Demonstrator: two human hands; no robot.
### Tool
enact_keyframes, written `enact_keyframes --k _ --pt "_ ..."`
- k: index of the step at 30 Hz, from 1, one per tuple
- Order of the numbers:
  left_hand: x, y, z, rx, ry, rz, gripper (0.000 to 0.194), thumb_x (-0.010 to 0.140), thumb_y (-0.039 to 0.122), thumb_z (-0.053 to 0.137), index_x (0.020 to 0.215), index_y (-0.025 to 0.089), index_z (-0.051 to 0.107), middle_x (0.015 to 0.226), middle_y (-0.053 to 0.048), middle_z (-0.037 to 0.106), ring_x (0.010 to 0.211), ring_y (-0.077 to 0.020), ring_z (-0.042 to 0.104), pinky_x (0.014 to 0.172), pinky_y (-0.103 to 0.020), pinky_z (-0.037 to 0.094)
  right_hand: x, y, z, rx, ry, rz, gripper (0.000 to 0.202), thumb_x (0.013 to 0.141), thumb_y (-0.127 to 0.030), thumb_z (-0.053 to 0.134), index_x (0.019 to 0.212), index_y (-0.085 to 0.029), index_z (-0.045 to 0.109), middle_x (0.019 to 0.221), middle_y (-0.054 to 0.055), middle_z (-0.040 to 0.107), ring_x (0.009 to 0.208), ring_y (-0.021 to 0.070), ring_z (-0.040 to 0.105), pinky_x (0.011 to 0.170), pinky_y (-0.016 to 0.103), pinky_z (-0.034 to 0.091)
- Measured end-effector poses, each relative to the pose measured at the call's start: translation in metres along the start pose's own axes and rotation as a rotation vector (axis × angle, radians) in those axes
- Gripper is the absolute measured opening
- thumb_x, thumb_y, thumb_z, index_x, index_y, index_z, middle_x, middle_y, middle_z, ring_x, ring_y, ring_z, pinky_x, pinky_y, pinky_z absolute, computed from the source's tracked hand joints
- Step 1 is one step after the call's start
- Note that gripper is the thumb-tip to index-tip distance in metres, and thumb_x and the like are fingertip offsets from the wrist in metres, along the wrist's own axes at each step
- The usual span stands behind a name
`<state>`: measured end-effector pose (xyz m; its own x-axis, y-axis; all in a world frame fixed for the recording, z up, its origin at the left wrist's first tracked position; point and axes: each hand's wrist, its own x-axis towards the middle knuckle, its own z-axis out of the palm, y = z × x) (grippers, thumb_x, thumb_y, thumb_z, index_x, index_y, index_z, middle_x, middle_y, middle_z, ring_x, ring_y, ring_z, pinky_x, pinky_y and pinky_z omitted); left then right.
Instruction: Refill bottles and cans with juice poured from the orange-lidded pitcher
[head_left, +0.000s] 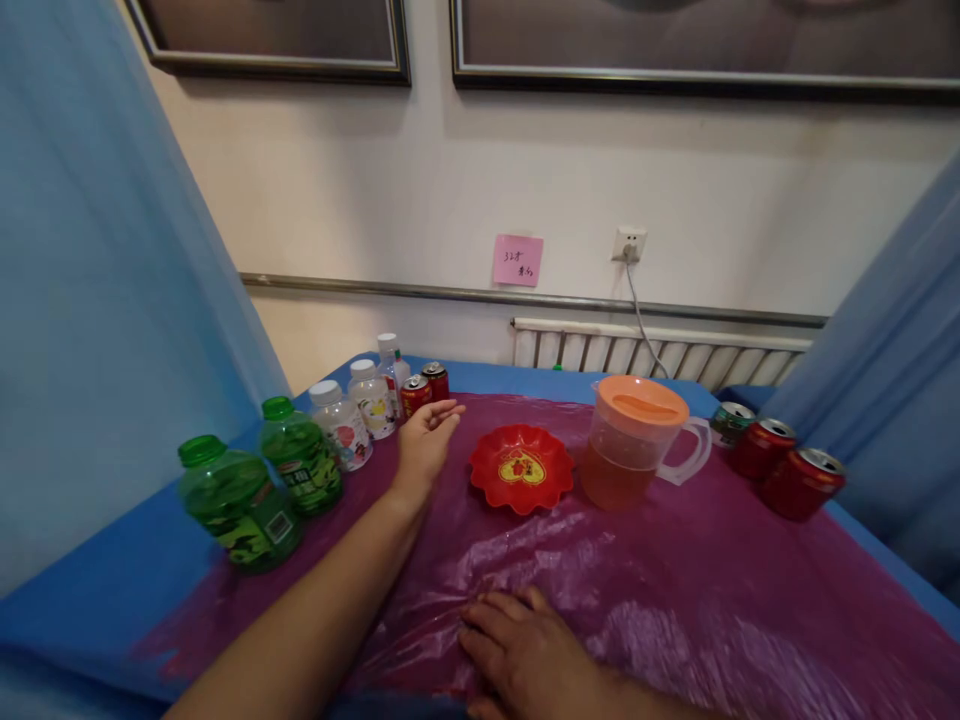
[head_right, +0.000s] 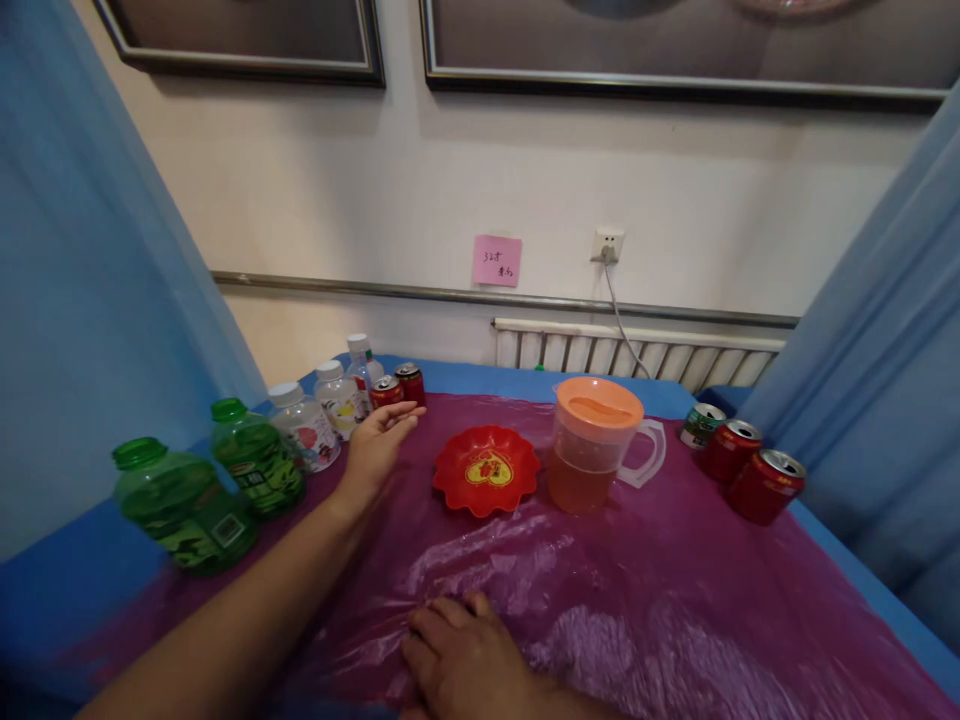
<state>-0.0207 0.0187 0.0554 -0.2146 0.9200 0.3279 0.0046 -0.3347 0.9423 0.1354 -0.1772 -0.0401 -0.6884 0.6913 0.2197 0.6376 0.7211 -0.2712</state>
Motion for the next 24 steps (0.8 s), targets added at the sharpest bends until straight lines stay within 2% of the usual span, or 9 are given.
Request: enact_keyframes --k 4,6,8,10,12,15,18,20,24 --pt "0.006 -0.018 -0.015 0.108 -0.009 -0.062 0.034 0.066 0.033 0.078 0.094 0.014 0.071 0.095 -0.013 0.08 0.094 -0.0266 0.076 0.091 -0.044 0.057 -0.006 0.0 0.015 -0.067 0.016 -0.023 0.056 0.09 -0.062 0.065 0.126 -0.02 0.063 0.137 0.01 0.065 0.121 0.0312 0.062 0.102 0.048 0.052" --pt "0.01 -0.027 -0.021 0.178 0.005 -0.061 0.032 0.07 0.029 0.074 0.098 0.014 0.07 0.101 -0.014 0.08 0.098 -0.0266 0.075 0.092 -0.044 0.057 -0.008 0.003 0.023 -0.089 0.046 -0.059 0.045 0.091 -0.058 0.065 0.117 -0.021 0.066 0.13 0.008 0.068 0.11 0.0279 0.066 0.095 0.044 0.055" --pt "0.016 -0.034 -0.026 0.267 0.035 -0.041 0.035 0.072 0.023 0.071 0.105 0.014 0.068 0.109 -0.015 0.078 0.104 -0.0269 0.074 0.095 -0.044 0.057 -0.006 0.007 0.025 -0.096 0.132 -0.122 0.032 0.095 -0.05 0.063 0.111 -0.023 0.067 0.121 0.004 0.072 0.099 0.0231 0.069 0.087 0.038 0.057" --pt "0.024 -0.039 -0.028 0.379 0.074 -0.005 0.041 0.074 0.021 0.069 0.114 0.013 0.065 0.118 -0.017 0.074 0.111 -0.0285 0.071 0.098 -0.046 0.055 -0.002 0.01 0.016 -0.074 0.23 -0.184 0.029 0.095 -0.048 0.061 0.108 -0.023 0.066 0.113 0.004 0.073 0.09 0.0205 0.069 0.079 0.034 0.057" --pt "0.035 -0.039 -0.028 0.502 0.108 0.049 0.048 0.076 0.02 0.069 0.122 0.014 0.061 0.127 -0.018 0.069 0.12 -0.0308 0.066 0.105 -0.048 0.051 0.003 0.013 -0.003 -0.016 0.302 -0.185 0.031 0.095 -0.049 0.06 0.107 -0.022 0.066 0.112 0.006 0.073 0.088 0.0205 0.069 0.077 0.034 0.057" --pt "0.055 -0.037 -0.025 0.684 0.134 0.143 0.057 0.078 0.02 0.069 0.133 0.014 0.055 0.146 -0.02 0.056 0.14 -0.0331 0.049 0.118 -0.049 0.036 0.009 0.017 -0.036 0.102 0.373 -0.09 0.021 0.098 -0.035 0.057 0.11 -0.021 0.066 0.12 0.009 0.071 0.1 0.021 0.069 0.088 0.035 0.056" --pt "0.077 -0.035 -0.022 0.852 0.13 0.195 0.064 0.08 0.021 0.067 0.141 0.011 0.048 0.159 -0.023 0.04 0.15 -0.0356 0.033 0.124 -0.049 0.026 0.011 0.024 -0.051 0.18 0.429 -0.072 0.02 0.098 -0.021 0.052 0.112 -0.021 0.066 0.121 0.01 0.071 0.105 0.0196 0.069 0.092 0.032 0.056" --pt "0.089 -0.034 -0.021 0.951 0.117 0.198 0.068 0.08 0.021 0.067 0.143 0.01 0.045 0.158 -0.025 0.04 0.148 -0.0391 0.035 0.121 -0.053 0.027 0.011 0.03 -0.051 0.193 0.461 -0.102 0.021 0.098 -0.018 0.051 0.113 -0.021 0.066 0.118 0.01 0.072 0.103 0.0194 0.07 0.09 0.032 0.057" --pt "0.103 -0.034 -0.017 1.112 0.091 0.18 0.066 0.081 0.022 0.067 0.142 0.009 0.045 0.146 -0.029 0.051 0.137 -0.0446 0.048 0.111 -0.06 0.036 0.01 0.042 -0.044 0.215 0.513 -0.14 0.022 0.096 -0.015 0.051 0.113 -0.02 0.065 0.111 0.01 0.073 0.097 0.0193 0.071 0.084 0.031 0.058"
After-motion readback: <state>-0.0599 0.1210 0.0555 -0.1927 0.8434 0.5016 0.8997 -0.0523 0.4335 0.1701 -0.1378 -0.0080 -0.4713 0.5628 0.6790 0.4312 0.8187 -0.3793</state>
